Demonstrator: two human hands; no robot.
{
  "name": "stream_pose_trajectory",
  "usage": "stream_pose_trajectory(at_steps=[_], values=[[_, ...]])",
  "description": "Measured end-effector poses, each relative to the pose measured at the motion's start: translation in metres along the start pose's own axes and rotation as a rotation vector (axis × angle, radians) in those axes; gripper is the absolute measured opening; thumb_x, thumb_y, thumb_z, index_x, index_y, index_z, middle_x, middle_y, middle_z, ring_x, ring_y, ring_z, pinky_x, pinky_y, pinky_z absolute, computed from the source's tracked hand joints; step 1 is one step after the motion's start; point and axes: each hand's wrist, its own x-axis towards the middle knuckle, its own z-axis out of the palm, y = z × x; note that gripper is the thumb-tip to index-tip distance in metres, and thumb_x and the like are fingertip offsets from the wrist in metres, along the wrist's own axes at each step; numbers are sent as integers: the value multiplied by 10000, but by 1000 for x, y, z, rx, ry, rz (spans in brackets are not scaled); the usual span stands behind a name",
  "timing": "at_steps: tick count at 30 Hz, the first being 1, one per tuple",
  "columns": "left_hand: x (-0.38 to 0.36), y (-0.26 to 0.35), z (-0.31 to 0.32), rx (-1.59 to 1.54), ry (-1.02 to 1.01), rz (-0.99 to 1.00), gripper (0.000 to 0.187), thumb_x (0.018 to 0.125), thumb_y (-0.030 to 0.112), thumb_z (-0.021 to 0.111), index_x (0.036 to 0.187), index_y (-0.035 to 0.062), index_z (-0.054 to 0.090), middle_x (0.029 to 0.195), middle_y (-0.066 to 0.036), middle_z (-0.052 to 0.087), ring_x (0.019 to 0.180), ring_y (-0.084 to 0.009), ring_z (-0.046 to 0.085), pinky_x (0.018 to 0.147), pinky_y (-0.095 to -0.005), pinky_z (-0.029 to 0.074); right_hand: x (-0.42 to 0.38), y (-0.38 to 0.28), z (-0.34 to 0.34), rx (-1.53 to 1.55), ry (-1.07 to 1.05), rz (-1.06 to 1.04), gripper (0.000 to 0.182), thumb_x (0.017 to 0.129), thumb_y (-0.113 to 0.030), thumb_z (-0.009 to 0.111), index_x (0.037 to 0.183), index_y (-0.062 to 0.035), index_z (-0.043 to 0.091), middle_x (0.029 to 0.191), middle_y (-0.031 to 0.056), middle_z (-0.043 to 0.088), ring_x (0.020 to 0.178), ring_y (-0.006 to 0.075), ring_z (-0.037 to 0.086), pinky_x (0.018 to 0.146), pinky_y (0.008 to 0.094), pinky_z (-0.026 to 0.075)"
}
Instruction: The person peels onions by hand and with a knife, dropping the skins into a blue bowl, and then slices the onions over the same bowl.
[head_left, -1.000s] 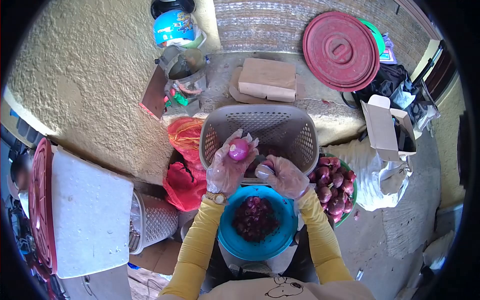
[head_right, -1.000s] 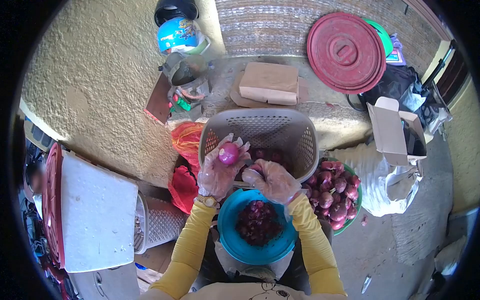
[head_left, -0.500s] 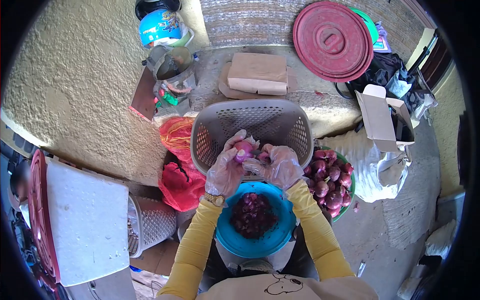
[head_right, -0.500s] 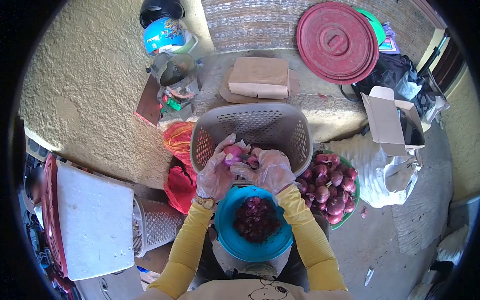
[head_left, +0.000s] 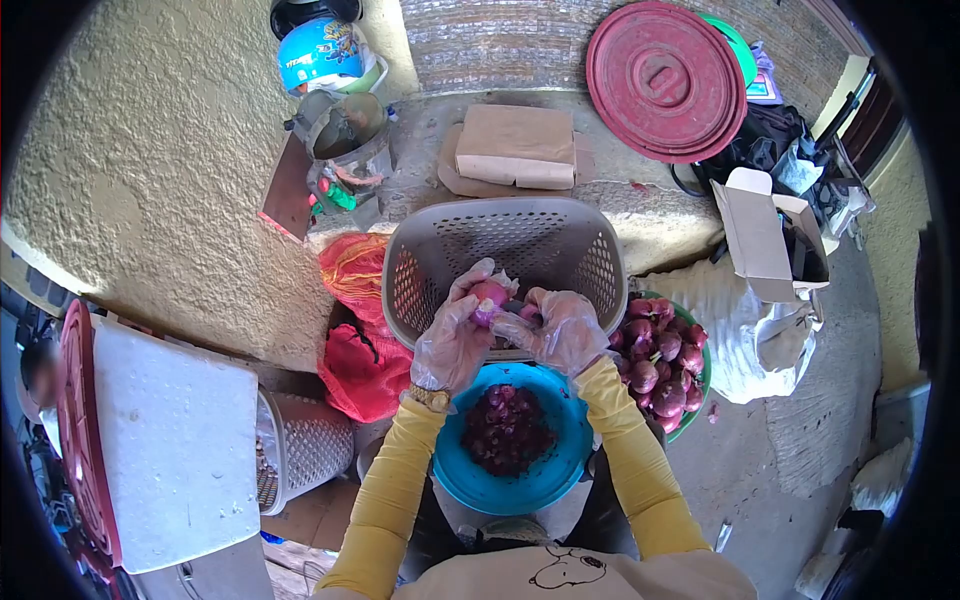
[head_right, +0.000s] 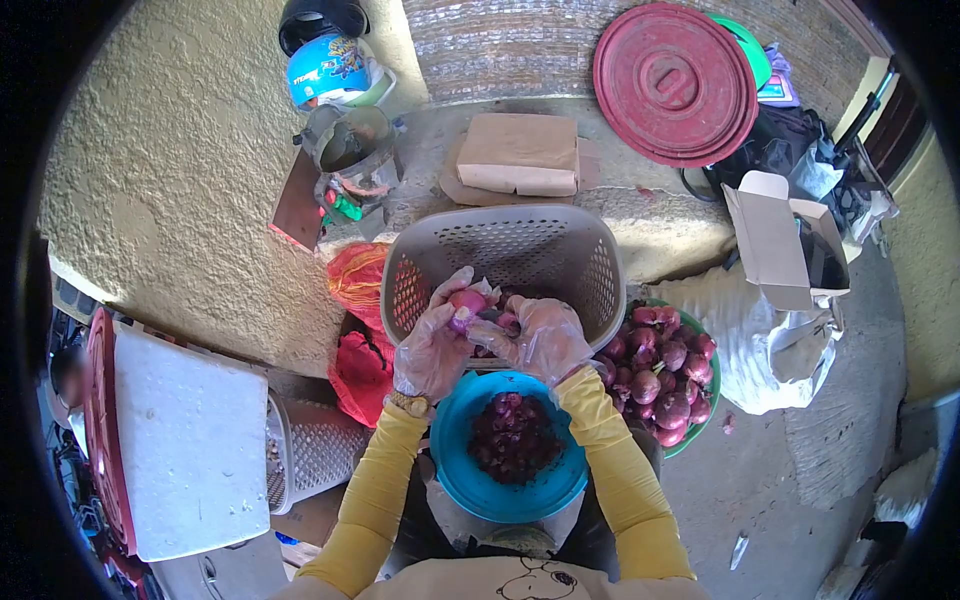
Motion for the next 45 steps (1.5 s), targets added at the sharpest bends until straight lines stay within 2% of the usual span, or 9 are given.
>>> stream_pose_trajectory(at_steps=[3, 8, 10, 20, 23, 26, 33, 35, 45], values=[[0, -1, -2, 25, 14, 23, 544, 977, 208, 617, 1478, 61, 462, 1408, -190, 561, 1329, -346, 548, 1129, -524, 474, -1, 1, 0, 22, -1, -8, 666, 847, -663, 736, 872, 1, 686, 689, 205, 649, 648, 411, 654, 612, 464, 512], [-1, 2, 1, 14, -30, 0, 560, 965, 217, 674, 1469, 80, 472, 1427, -153, 546, 1345, -294, 539, 1096, -399, 486, -1, -2, -4, 86, -34, -15, 639, 879, -606, 732, 918, 30, 693, 719, 231, 660, 694, 429, 667, 635, 470, 519], [-1, 3, 2, 23, -28, -3, 564, 964, 222, 678, 1470, 79, 472, 1429, -154, 543, 1352, -297, 535, 1108, -403, 480, -1, -3, -6, 9, -130, 8, 690, 886, -643, 693, 1056, 25, 725, 819, 212, 725, 807, 413, 713, 747, 480, 554], [2, 2, 0, -59, -1, 7, 555, 996, 240, 636, 1485, 61, 446, 1448, -194, 534, 1371, -379, 524, 1033, -427, 566, -1, -1, -6, -121, -87, -65, 576, 865, -603, 734, 1026, -51, 743, 803, 164, 731, 785, 377, 716, 725, 461, 559], [2, 4, -8, -134, -25, -20, 539, 1001, 231, 616, 1479, 46, 448, 1445, -211, 537, 1374, -403, 517, 1050, -446, 555, 2, -5, -7, 11, 20, -73, 556, 841, -576, 784, 843, -30, 681, 700, 144, 697, 670, 344, 697, 640, 437, 538], [0, 2, -3, -200, -25, -13, 528, 993, 210, 609, 1464, 26, 456, 1435, -230, 540, 1372, -416, 515, 1080, -449, 534, 1, -6, -9, -24, -71, 22, 578, 840, -624, 752, 1076, -97, 745, 814, 128, 745, 795, 323, 736, 752, 437, 568], [0, -1, 4, -115, 101, -4, 562, 978, 238, 589, 1482, 31, 452, 1443, -237, 543, 1224, -310, 601, 952, -382, 563, 1, 5, 2, 67, -2, -20, 608, 838, -627, 763, 1071, -66, 749, 735, 145, 719, 698, 305, 727, 675, 413, 565], [0, 1, -4, -210, 13, -56, 508, 976, 186, 613, 1436, 10, 489, 1422, -226, 557, 1354, -362, 527, 1105, -430, 494, 1, 4, 0, 63, -6, -24, 616, 839, -635, 757, 1073, -66, 749, 737, 147, 720, 699, 302, 728, 676, 412, 565], [1, 0, 3, -83, -10, -2, 535, 943, 159, 669, 1433, 34, 494, 1393, -182, 569, 1356, -352, 527, 1176, -446, 425, 2, -6, -10, -48, -75, 30, 636, 838, -669, 727, 1053, -71, 726, 815, 116, 742, 780, 341, 725, 750, 445, 560]])
